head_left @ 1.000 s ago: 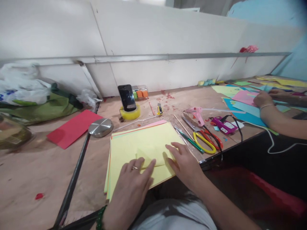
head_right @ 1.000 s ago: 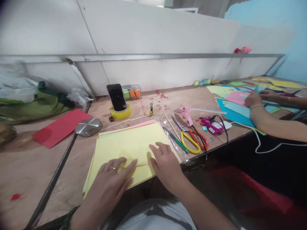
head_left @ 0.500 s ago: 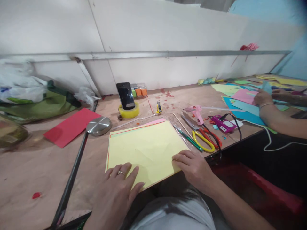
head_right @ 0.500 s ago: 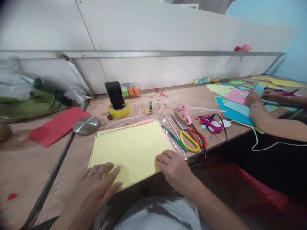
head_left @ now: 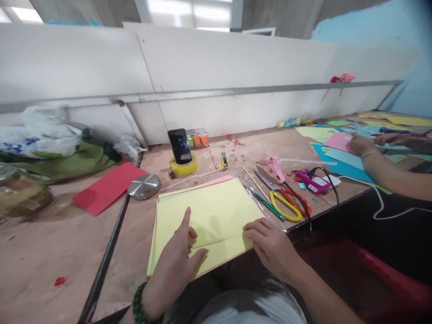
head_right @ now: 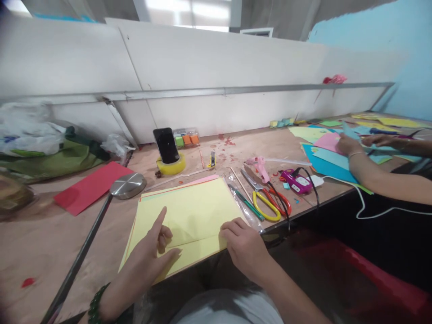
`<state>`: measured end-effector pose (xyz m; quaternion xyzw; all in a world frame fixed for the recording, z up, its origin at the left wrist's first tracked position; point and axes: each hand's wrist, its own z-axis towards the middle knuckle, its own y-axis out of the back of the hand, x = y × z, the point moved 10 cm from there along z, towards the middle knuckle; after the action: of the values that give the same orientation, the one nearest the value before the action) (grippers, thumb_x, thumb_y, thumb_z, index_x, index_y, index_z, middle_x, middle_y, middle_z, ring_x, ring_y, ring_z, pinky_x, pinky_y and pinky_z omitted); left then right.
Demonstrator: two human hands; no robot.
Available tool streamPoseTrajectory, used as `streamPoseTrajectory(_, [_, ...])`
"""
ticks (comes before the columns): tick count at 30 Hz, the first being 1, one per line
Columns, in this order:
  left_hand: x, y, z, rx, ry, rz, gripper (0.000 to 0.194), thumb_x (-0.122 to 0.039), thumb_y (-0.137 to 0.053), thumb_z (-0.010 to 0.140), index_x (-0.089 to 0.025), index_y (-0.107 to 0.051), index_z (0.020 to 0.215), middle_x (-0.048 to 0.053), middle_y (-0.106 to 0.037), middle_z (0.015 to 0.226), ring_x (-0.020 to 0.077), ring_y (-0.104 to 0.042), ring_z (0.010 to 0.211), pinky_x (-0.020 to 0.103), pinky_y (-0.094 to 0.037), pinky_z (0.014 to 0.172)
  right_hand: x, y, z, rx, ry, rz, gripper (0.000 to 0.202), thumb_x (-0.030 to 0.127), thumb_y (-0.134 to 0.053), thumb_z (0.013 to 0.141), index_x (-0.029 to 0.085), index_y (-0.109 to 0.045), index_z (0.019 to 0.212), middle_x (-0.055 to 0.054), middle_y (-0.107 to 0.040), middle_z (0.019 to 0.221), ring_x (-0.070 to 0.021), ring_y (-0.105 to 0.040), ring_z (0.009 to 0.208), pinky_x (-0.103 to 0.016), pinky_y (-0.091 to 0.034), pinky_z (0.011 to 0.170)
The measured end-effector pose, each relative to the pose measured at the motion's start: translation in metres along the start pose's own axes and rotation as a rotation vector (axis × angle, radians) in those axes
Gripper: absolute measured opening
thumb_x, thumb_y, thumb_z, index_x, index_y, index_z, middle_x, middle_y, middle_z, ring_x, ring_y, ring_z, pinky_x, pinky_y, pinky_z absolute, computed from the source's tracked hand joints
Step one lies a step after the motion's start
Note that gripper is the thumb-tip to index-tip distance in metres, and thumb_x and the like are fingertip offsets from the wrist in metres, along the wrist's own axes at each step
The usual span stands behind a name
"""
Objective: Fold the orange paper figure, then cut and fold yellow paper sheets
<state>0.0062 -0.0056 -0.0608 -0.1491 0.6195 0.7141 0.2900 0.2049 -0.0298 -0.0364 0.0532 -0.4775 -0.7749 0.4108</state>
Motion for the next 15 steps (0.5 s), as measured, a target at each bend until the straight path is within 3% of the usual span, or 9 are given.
streamPoseTrajectory(3, [-0.002,0.007,0.000,-0.062,-0.048,0.065,0.085,-0.031,-0.059,0.081,-0.013,-0.014,0.151,0.017,-0.058,0.118,0.0258,-0.063,0.089,0.045,-0.053,0.080,0.000,0.001,0.000,0.007,-0.006,-0.011,0.029,0.002,-0.039,0.087,0.019,-0.063,0.085,-0.007,-0.069,0.089,-0.0207,-0.056,0.083,-0.031,-0.049,0.069])
streamPoseTrajectory(5, [-0.006,0.005,0.004,-0.013,-0.087,0.096,0.084,-0.031,-0.060,0.081,-0.011,-0.017,0.150,0.021,-0.054,0.127,0.0310,-0.060,0.101,0.049,-0.051,0.086,0.001,0.000,0.001,0.015,-0.004,-0.027,0.030,0.002,-0.039,0.087,0.019,-0.063,0.084,-0.007,-0.069,0.088,-0.0205,-0.056,0.081,-0.031,-0.049,0.068])
streamPoseTrajectory(8, [-0.012,0.003,0.010,0.056,-0.111,0.098,0.085,-0.024,-0.062,0.077,-0.010,-0.021,0.149,0.016,-0.062,0.114,0.0316,-0.059,0.104,0.047,-0.051,0.087,0.001,0.000,0.003,0.015,-0.004,-0.041,0.029,0.001,-0.040,0.085,0.019,-0.063,0.083,-0.007,-0.069,0.088,-0.0206,-0.057,0.081,-0.031,-0.049,0.067])
streamPoseTrajectory(11, [-0.020,0.016,0.011,-0.026,-0.124,0.057,0.075,-0.018,-0.055,0.080,-0.015,-0.025,0.148,0.006,-0.064,0.095,0.0234,-0.064,0.086,0.038,-0.054,0.077,-0.001,-0.001,0.004,0.011,-0.023,-0.034,0.029,-0.001,-0.040,0.082,0.019,-0.062,0.083,-0.007,-0.069,0.087,-0.0204,-0.059,0.081,-0.031,-0.052,0.068])
streamPoseTrajectory(13, [-0.036,0.028,0.004,-0.114,-0.231,0.039,0.062,-0.016,-0.050,0.085,-0.019,-0.032,0.144,0.001,-0.063,0.083,0.0182,-0.063,0.072,0.031,-0.054,0.067,0.001,0.007,0.005,-0.079,-0.033,-0.045,0.028,0.001,-0.042,0.083,0.020,-0.061,0.092,-0.008,-0.068,0.093,-0.0201,-0.062,0.086,-0.032,-0.054,0.072])
streamPoseTrajectory(15, [-0.063,0.034,-0.012,-0.178,-0.432,0.087,0.048,-0.013,-0.047,0.088,-0.021,-0.044,0.135,0.000,-0.062,0.078,0.0169,-0.060,0.067,0.028,-0.051,0.062,0.012,0.026,0.002,-0.275,-0.004,-0.134,0.025,0.008,-0.048,0.086,0.018,-0.058,0.106,-0.012,-0.066,0.108,-0.0225,-0.062,0.101,-0.037,-0.054,0.084])
